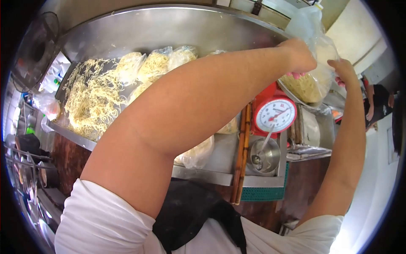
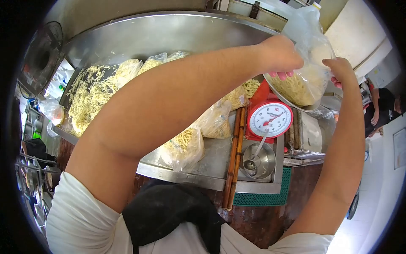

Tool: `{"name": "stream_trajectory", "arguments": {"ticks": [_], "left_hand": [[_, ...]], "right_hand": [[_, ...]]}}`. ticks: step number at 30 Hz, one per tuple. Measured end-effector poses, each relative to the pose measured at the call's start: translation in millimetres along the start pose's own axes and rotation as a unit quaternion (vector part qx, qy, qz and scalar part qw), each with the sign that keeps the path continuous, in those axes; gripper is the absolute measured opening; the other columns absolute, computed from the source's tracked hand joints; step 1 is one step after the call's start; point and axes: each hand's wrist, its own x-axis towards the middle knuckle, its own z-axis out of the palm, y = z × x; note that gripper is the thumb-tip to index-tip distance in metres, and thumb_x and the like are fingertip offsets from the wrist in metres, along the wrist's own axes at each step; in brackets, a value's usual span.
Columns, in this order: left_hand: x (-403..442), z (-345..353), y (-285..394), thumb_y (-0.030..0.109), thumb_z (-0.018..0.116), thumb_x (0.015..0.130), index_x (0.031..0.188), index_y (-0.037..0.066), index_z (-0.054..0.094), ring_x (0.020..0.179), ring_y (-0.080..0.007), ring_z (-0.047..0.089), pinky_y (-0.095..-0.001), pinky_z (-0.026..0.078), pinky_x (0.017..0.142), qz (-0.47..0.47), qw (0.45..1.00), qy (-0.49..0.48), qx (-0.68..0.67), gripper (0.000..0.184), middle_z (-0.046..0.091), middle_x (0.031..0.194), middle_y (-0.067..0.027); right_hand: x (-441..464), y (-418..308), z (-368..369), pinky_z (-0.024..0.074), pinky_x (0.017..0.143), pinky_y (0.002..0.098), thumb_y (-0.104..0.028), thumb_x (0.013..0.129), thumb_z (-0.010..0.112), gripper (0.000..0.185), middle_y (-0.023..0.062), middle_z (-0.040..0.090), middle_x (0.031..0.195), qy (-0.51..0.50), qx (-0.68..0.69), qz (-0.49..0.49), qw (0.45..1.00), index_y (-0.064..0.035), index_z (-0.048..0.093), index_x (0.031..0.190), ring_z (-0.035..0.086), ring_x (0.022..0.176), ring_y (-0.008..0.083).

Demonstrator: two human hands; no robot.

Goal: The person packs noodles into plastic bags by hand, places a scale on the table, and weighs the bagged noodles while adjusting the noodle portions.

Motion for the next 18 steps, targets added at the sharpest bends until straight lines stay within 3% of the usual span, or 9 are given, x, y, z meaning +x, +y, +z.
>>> {"name": "stream_trajectory", "arguments": {"ticks": [1,2,4,8,11,12,15,16,18], "left_hand": [[0,2,2,0.017,0.055,0.083,0.086,0.004,0.072,0.074,-0.0177,0.071,-0.0330,0.056,0.066,-0.003,1.000,-0.006,0.010,0.021,0.072,0.083,-0.0090],[14,7,-4,0.020,0.060,0.082,0.088,0.003,0.072,0.076,-0.0204,0.071,-0.0352,0.056,0.067,0.086,0.985,0.026,0.146,0.021,0.072,0.083,-0.0103],[53,18,-22,0.026,0.068,0.079,0.091,0.002,0.072,0.079,-0.0258,0.071,-0.0395,0.056,0.069,0.245,0.875,0.091,0.408,0.027,0.072,0.084,-0.0129],[17,-46,23,0.021,0.068,0.076,0.104,0.006,0.073,0.096,-0.0312,0.068,-0.0412,0.054,0.082,0.095,0.916,0.119,0.372,0.032,0.071,0.104,-0.0150],[13,-120,0,0.024,0.065,0.081,0.091,0.011,0.075,0.091,-0.0291,0.068,-0.0398,0.054,0.078,0.156,0.890,0.149,0.401,0.019,0.071,0.097,-0.0135],[-1,-141,-10,0.026,0.066,0.084,0.090,0.009,0.073,0.086,-0.0260,0.068,-0.0364,0.053,0.074,0.193,0.836,0.210,0.469,0.020,0.071,0.092,-0.0124],[-94,-215,-6,0.029,0.070,0.085,0.092,0.001,0.069,0.082,-0.0223,0.068,-0.0303,0.053,0.067,0.223,0.631,0.301,0.679,0.028,0.069,0.087,-0.0127],[-134,-232,-3,0.030,0.069,0.083,0.087,0.001,0.068,0.085,-0.0262,0.068,-0.0326,0.054,0.067,0.195,0.635,0.300,0.684,0.030,0.070,0.089,-0.0157],[-234,-245,-4,0.027,0.064,0.086,0.080,0.000,0.066,0.082,-0.0264,0.068,-0.0326,0.053,0.065,0.170,0.895,0.321,0.258,0.027,0.069,0.084,-0.0154]], "right_hand": [[3,6,-2,0.0299,0.039,0.0287,-0.033,0.079,0.066,0.026,-0.0009,0.049,0.064,0.005,-0.034,0.002,0.999,-0.0110,0.062,0.093,0.038,0.045,0.0115],[10,15,-3,0.0304,0.039,0.0293,-0.033,0.080,0.065,0.026,-0.0008,0.050,0.064,0.007,-0.068,0.003,0.998,-0.0119,0.064,0.095,0.039,0.045,0.0118],[23,28,-5,0.0326,0.040,0.0299,-0.033,0.083,0.063,0.026,-0.0013,0.054,0.068,0.018,-0.014,-0.031,0.999,-0.0139,0.066,0.100,0.042,0.047,0.0117],[25,-3,-12,0.0394,0.052,0.0265,-0.030,0.091,0.057,0.028,-0.0051,0.060,0.083,0.097,0.238,-0.105,0.961,-0.0164,0.066,0.113,0.046,0.058,0.0073],[-27,-82,-29,0.0416,0.057,0.0235,-0.021,0.091,0.060,0.028,0.0003,0.062,0.087,0.056,0.436,-0.145,0.886,-0.0069,0.061,0.114,0.051,0.063,0.0094],[-48,-106,-43,0.0439,0.057,0.0246,-0.017,0.089,0.063,0.024,0.0074,0.067,0.088,0.053,0.405,-0.166,0.897,-0.0020,0.061,0.108,0.058,0.065,0.0145],[-108,-165,-47,0.0386,0.046,0.0252,-0.020,0.089,0.061,0.024,0.0072,0.064,0.086,-0.147,0.449,-0.299,0.829,-0.0035,0.059,0.106,0.051,0.056,0.0128],[-124,-182,-36,0.0386,0.045,0.0251,-0.020,0.088,0.063,0.024,0.0070,0.064,0.085,-0.165,0.449,-0.320,0.818,-0.0038,0.059,0.105,0.051,0.055,0.0125],[-174,-223,-7,0.0387,0.045,0.0249,-0.021,0.087,0.065,0.024,0.0067,0.063,0.084,-0.198,0.442,-0.364,0.796,-0.0043,0.059,0.103,0.051,0.055,0.0117]]}}
